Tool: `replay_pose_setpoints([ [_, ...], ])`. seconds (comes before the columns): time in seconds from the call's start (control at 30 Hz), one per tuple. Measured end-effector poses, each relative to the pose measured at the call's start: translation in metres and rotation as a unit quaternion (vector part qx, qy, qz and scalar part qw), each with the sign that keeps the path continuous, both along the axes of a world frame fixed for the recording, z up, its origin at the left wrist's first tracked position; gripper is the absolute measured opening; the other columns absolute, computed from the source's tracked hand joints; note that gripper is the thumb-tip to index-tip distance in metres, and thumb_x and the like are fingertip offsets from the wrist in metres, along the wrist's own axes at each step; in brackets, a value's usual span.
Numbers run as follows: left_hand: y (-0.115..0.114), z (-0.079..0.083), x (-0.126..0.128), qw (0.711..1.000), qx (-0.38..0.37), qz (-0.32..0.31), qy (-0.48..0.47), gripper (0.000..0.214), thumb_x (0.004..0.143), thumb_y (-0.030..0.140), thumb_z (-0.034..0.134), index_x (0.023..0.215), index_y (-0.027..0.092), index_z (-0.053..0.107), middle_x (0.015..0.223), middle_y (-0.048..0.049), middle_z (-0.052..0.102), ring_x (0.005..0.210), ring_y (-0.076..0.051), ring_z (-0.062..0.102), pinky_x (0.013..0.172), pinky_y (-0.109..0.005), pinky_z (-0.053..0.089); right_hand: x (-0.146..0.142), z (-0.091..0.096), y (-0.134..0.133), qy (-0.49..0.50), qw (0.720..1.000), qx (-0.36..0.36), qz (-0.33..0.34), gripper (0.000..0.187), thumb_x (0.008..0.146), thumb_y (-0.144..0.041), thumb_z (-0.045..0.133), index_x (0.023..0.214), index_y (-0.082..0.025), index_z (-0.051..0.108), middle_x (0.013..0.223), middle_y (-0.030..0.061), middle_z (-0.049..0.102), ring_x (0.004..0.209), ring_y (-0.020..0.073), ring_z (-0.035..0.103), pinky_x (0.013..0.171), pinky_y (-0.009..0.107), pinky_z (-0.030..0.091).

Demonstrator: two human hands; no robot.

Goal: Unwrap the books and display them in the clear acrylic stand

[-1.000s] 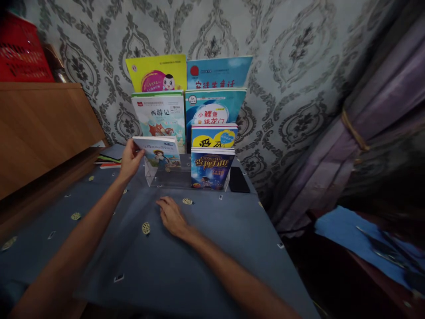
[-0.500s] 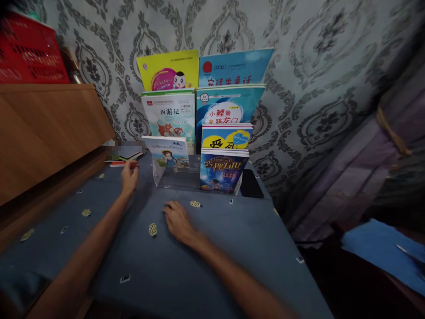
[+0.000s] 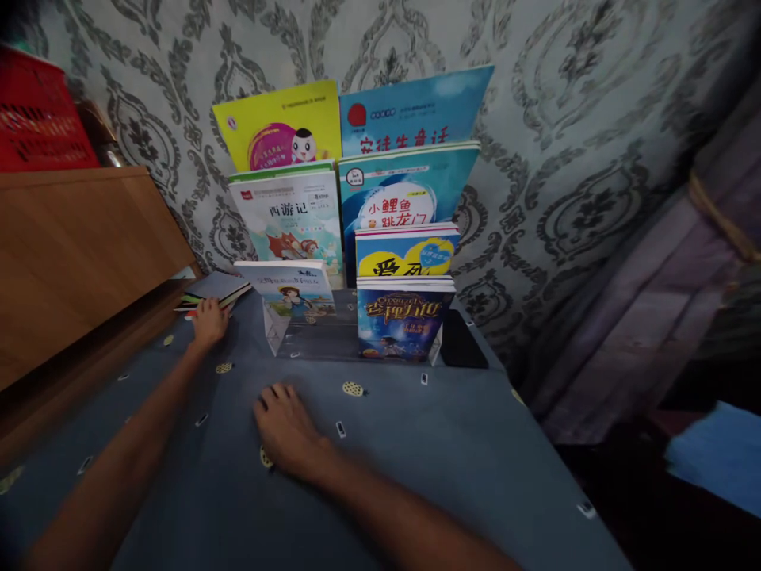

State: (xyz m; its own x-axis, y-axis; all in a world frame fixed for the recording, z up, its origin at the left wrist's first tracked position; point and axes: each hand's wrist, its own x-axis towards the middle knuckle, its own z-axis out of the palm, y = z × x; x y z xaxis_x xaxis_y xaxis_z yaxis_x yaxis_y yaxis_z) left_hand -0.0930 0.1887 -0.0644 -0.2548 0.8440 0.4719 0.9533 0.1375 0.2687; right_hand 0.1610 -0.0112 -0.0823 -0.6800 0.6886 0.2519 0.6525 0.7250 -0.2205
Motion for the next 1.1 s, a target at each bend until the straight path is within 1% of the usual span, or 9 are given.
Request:
replay_pose_setpoints([
  [0.1, 0.013, 0.003, -0.005, 0.998, -0.029, 0.005, 0.048, 0.055, 0.097, 0.030, 0.040, 0.145, 0.004, 0.046, 0.157, -0.0250, 0.041, 0.150, -0.041, 0.026, 0.115, -0.070, 0.027, 0.001, 0.000, -0.001, -0.003, 1.000, 0.012, 0.010, 0.023, 0.092, -0.014, 0.058, 0.115, -0.010, 0.065, 0.125, 0.0177, 0.063, 0.114, 0.0284, 0.054, 0.097, 0.043, 0.048],
  [0.2, 0.024, 0.004, -0.013, 0.993, -0.073, 0.004, 0.088, 0.058, 0.099, 0.034, 0.038, 0.148, 0.003, 0.042, 0.158, -0.0267, 0.040, 0.151, -0.043, 0.024, 0.113, -0.074, 0.027, 0.000, -0.002, 0.001, -0.004, 1.000, 0.024, 0.014, 0.023, 0.093, -0.015, 0.059, 0.114, -0.008, 0.065, 0.125, 0.0199, 0.063, 0.112, 0.0296, 0.055, 0.096, 0.045, 0.048],
  [0.33, 0.036, 0.005, -0.028, 0.987, -0.120, -0.004, 0.107, 0.058, 0.100, 0.042, 0.036, 0.145, 0.007, 0.047, 0.152, -0.0287, 0.047, 0.151, -0.045, 0.026, 0.109, -0.078, 0.028, -0.002, -0.007, 0.004, 0.005, 1.000, 0.025, 0.018, 0.021, 0.092, -0.016, 0.059, 0.110, -0.009, 0.066, 0.121, 0.0193, 0.064, 0.112, 0.0307, 0.055, 0.096, 0.046, 0.048],
  [0.5, 0.039, 0.010, -0.033, 0.982, -0.124, -0.003, 0.141, 0.054, 0.100, 0.045, 0.038, 0.138, 0.011, 0.054, 0.141, -0.0279, 0.058, 0.147, -0.045, 0.034, 0.107, -0.078, 0.027, -0.001, -0.006, 0.005, 0.010, 1.000, 0.016, 0.020, 0.021, 0.091, -0.015, 0.060, 0.111, -0.010, 0.066, 0.121, 0.0200, 0.064, 0.112, 0.0304, 0.055, 0.096, 0.046, 0.047],
  [0.6, 0.034, 0.015, -0.032, 0.978, -0.126, 0.002, 0.168, 0.052, 0.100, 0.045, 0.036, 0.131, 0.009, 0.058, 0.134, -0.0281, 0.063, 0.142, -0.044, 0.040, 0.107, -0.075, 0.029, -0.001, -0.004, 0.004, 0.005, 1.000, 0.023, 0.021, 0.023, 0.090, -0.015, 0.063, 0.112, -0.010, 0.066, 0.122, 0.0190, 0.064, 0.111, 0.0294, 0.055, 0.095, 0.044, 0.047],
  [0.7, 0.027, 0.022, -0.034, 0.973, -0.130, 0.004, 0.190, 0.050, 0.100, 0.045, 0.036, 0.120, 0.008, 0.063, 0.125, -0.0283, 0.066, 0.131, -0.043, 0.051, 0.105, -0.069, 0.036, -0.001, -0.003, 0.004, -0.012, 0.999, 0.035, 0.020, 0.022, 0.091, -0.016, 0.061, 0.112, -0.010, 0.066, 0.122, 0.0181, 0.065, 0.110, 0.0288, 0.056, 0.095, 0.043, 0.047],
  [0.8, 0.023, 0.028, -0.039, 0.965, -0.141, -0.004, 0.220, 0.047, 0.099, 0.043, 0.038, 0.114, 0.009, 0.065, 0.124, -0.0283, 0.066, 0.125, -0.042, 0.055, 0.102, -0.062, 0.041, -0.001, -0.001, 0.004, -0.020, 0.999, 0.034, 0.021, 0.021, 0.094, -0.018, 0.058, 0.111, -0.009, 0.066, 0.120, 0.0175, 0.066, 0.109, 0.0289, 0.057, 0.094, 0.043, 0.048],
  [0.93, 0.025, 0.032, -0.041, 0.954, -0.176, -0.005, 0.243, 0.041, 0.097, 0.036, 0.040, 0.120, 0.010, 0.062, 0.131, -0.0277, 0.062, 0.128, -0.040, 0.054, 0.099, -0.055, 0.046, -0.001, -0.002, 0.004, -0.018, 0.999, 0.040, 0.018, 0.021, 0.094, -0.020, 0.059, 0.111, -0.010, 0.066, 0.119, 0.0172, 0.066, 0.110, 0.0290, 0.057, 0.094, 0.043, 0.048],
  [1.1, 0.027, 0.029, -0.038, 0.950, -0.204, -0.001, 0.236, 0.038, 0.093, 0.017, 0.037, 0.125, 0.008, 0.057, 0.116, -0.0261, 0.069, 0.109, -0.037, 0.067, 0.089, -0.048, 0.052, 0.000, -0.003, 0.004, -0.011, 0.999, 0.043, 0.023, 0.020, 0.090, -0.018, 0.063, 0.108, -0.010, 0.067, 0.117, 0.0173, 0.067, 0.108, 0.0287, 0.057, 0.094, 0.043, 0.048],
])
